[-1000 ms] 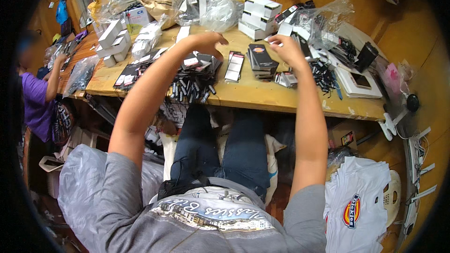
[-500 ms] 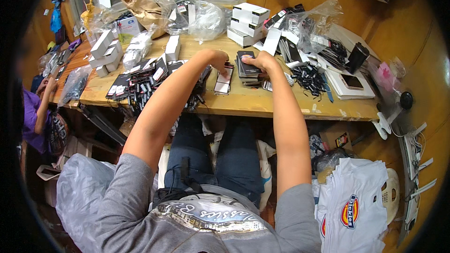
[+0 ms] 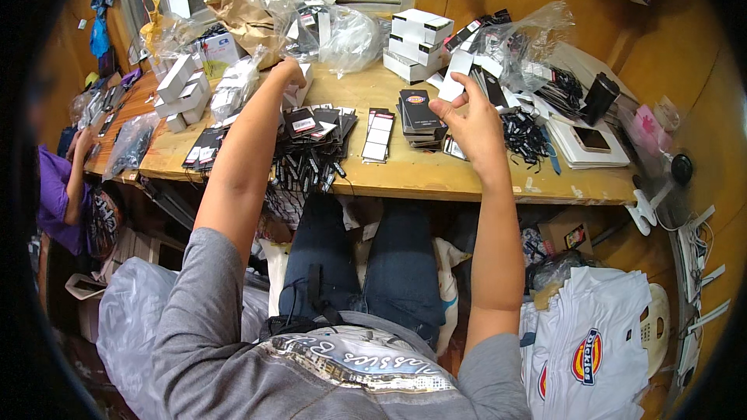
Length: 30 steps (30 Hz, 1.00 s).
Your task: The person sits on the floor and assembles keychains by attaching black plastic clips to rectangular tags. They pick up tags and clips from a cluttered table, connect them, and place the finished items into a pile. The person also handles a plastic bag containing clips and a white box during the process.
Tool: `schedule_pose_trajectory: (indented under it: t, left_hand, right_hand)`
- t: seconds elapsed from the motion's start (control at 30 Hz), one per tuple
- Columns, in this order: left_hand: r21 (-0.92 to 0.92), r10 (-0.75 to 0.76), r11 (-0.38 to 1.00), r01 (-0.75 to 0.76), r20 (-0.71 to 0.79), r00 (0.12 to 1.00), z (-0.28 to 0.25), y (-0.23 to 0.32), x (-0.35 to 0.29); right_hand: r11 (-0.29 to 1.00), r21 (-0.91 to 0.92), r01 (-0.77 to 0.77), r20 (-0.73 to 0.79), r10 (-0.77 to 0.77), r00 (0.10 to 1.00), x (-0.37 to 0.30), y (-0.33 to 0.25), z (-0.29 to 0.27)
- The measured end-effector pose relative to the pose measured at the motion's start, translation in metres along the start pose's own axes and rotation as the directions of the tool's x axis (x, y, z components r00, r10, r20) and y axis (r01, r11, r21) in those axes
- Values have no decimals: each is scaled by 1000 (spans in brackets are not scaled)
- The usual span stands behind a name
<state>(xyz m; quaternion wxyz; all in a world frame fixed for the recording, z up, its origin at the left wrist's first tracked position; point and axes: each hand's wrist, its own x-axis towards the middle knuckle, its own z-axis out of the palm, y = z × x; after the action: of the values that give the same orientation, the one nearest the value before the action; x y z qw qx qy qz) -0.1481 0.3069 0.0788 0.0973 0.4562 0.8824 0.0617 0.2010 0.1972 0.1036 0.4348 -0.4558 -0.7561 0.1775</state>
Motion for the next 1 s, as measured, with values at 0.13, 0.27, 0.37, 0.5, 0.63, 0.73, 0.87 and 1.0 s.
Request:
schedule_pose_trajectory:
  t: [0.13, 0.27, 0.37, 0.5, 0.63, 0.73, 0.87, 1.0]
  left_hand:
    - [-44, 109, 992, -115, -117, 987, -2, 0, -6]
    - [-382, 249, 862, -332, -251, 935, -17, -11, 13]
    - [-691, 424, 597, -408, -160, 892, -43, 2, -37]
    - [-991, 499, 103, -82, -20, 867, -44, 11, -99]
    - [-987, 717, -128, 100, -23, 697, -12, 10, -168]
    - [-978, 727, -114, 175, 38, 686, 25, 12, -228]
    - [-974, 801, -193, 116, -88, 592, 55, 9, -283]
    - [-975, 783, -204, -86, -216, 583, 69, 8, -306]
  right_hand:
    - [992, 110, 66, -176, -46, 983, -26, -13, -9]
    - [908, 361, 213, -338, -85, 937, -51, 0, -15]
    - [886, 427, 181, -469, 46, 882, -75, 11, -24]
    - [853, 502, 144, -485, 140, 863, -96, 10, -16]
    - [800, 566, 199, -416, 68, 907, -105, -14, 7]
    - [879, 418, 229, -348, -79, 934, -110, -27, 22]
    - [831, 457, 318, -322, -178, 930, -122, -41, 29]
    - [780, 583, 227, -266, -80, 961, -138, -36, 32]
